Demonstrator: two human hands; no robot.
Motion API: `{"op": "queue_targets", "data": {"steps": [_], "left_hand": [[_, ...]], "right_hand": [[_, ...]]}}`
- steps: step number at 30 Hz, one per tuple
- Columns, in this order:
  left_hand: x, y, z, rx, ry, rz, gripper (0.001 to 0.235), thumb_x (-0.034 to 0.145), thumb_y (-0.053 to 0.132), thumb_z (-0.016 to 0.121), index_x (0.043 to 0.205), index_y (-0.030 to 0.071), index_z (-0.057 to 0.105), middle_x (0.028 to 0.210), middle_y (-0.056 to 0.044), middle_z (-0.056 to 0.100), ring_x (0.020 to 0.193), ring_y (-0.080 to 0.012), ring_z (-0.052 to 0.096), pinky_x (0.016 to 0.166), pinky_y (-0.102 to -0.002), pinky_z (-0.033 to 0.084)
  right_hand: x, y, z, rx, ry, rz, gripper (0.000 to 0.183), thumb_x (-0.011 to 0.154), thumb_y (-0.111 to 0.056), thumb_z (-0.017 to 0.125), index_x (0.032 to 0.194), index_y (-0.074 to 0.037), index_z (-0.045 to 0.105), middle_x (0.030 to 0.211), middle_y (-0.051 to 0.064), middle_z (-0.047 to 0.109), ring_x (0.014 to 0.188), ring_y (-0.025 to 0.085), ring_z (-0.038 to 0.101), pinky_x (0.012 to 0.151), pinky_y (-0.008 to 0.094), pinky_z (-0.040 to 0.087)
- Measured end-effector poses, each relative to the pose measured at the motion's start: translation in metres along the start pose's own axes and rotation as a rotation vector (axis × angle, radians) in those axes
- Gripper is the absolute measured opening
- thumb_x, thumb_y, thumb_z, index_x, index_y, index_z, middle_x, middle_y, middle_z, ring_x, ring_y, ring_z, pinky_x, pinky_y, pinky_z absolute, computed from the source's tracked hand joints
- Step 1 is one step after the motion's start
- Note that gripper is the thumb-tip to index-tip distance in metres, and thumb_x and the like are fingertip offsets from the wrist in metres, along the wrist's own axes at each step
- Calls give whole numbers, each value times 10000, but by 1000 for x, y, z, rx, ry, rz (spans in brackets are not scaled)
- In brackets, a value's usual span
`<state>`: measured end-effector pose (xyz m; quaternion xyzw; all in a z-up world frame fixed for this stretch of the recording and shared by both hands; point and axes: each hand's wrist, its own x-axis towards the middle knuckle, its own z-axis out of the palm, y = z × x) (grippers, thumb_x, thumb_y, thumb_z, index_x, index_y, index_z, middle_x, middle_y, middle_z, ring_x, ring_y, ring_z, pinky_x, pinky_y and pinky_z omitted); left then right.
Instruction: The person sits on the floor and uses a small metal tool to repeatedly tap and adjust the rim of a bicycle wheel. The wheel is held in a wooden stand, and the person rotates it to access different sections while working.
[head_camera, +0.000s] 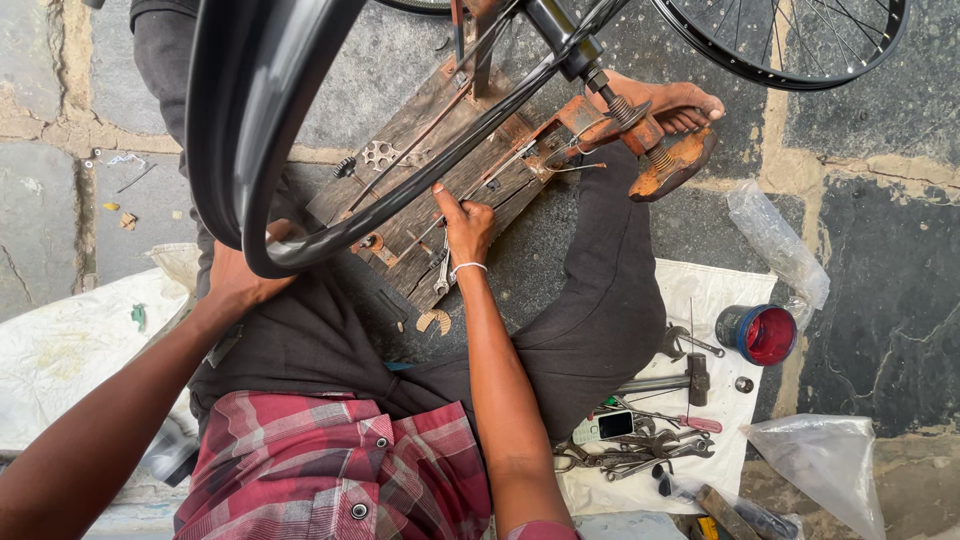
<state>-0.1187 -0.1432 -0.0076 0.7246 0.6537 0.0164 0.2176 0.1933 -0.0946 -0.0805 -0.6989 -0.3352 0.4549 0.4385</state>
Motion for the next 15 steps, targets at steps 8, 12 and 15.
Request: {"op": "queue_targets", "data": {"steps": [8,12,15], "left_hand": [[1,4,-2,26,-86,-52,462,848,559,679,1165,233,757,992,-79,747,968,-281,700,898,-464,500],[2,-1,3,42,-84,-62,468,848,563,677,1163,223,745,995,-62,750,954,-268,710,872,-452,518],[1,-6,8,43,55,14,556,818,559,720,1198,153,725,1027,-105,744,963,-311,696,855,-466,513]], "right_hand": [[-2,-3,0,11,10,-8,562,800,-471,798,481,-33,651,495,66,645,435,110,535,490,322,391],[-2,-3,0,-1,7,1,574,798,-487,790,479,-32,645,493,62,642,431,114,523,495,326,387],[-2,-2,0,-10,7,-8,565,801,-487,790,485,-39,654,492,57,640,431,113,525,491,320,391]]}}
